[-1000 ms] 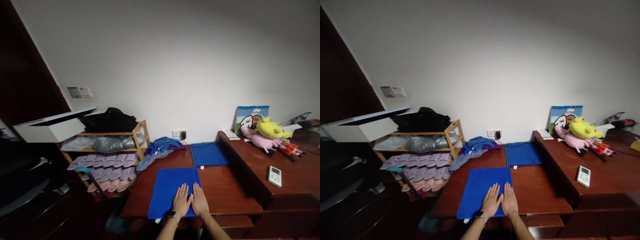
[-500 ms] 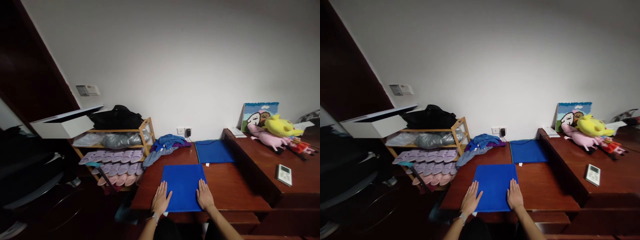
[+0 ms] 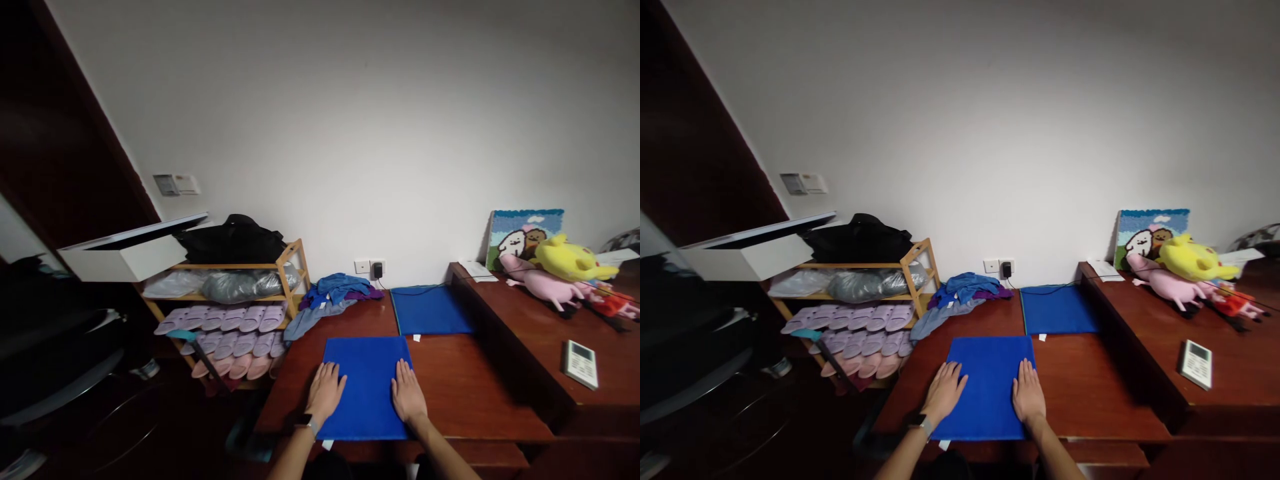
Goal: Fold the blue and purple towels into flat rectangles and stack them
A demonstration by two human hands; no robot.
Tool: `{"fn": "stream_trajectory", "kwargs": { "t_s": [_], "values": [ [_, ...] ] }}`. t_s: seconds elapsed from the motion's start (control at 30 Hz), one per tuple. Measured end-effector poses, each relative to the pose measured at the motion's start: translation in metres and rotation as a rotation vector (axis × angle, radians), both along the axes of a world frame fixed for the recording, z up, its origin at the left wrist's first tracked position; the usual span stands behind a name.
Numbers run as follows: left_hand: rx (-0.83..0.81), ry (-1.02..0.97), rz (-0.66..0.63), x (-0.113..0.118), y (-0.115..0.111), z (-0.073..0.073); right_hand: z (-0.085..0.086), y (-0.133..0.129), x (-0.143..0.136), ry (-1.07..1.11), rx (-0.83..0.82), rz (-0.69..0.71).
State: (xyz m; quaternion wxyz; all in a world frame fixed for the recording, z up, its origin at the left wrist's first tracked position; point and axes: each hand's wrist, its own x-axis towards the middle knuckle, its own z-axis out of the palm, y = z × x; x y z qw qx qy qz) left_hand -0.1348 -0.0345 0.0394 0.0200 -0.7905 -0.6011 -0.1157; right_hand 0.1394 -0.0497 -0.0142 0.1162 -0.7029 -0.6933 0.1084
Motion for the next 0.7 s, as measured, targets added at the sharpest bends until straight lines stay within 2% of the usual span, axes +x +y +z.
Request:
{"fn": "stream_trajectory", "kwargs": {
  "t_s": [0.1, 0.2, 0.27, 0.3, 0.4, 0.47, 0.6, 0.7],
  "values": [
    [0.013, -0.052, -0.110, 0.056, 0.010, -0.002, 0.001, 0.000, 0.001, 0.017, -0.009, 0.000],
    [-0.053, -0.113, -0.230, 0.112, 0.012, -0.021, -0.001, 0.001, 0.002, 0.033, 0.001, 0.017],
    [-0.107, -0.118, -0.262, 0.132, 0.011, -0.035, -0.003, 0.001, 0.003, 0.022, 0.009, 0.031],
    [-0.125, -0.112, -0.271, 0.134, 0.011, -0.040, -0.004, 0.001, 0.003, 0.012, 0.010, 0.035],
    [-0.141, -0.084, -0.257, 0.117, 0.012, -0.048, -0.005, 0.001, 0.002, 0.014, 0.004, 0.022],
    [-0.145, -0.068, -0.179, 0.090, 0.014, -0.046, -0.003, 0.001, 0.001, 0.033, 0.006, 0.010],
    [-0.138, -0.035, 0.060, 0.027, 0.017, -0.040, 0.002, 0.000, 0.000, 0.021, -0.005, 0.002],
    [-0.108, -0.016, 0.131, -0.002, 0.018, -0.041, 0.003, 0.000, 0.000, -0.002, -0.035, -0.001]
  ]
}}
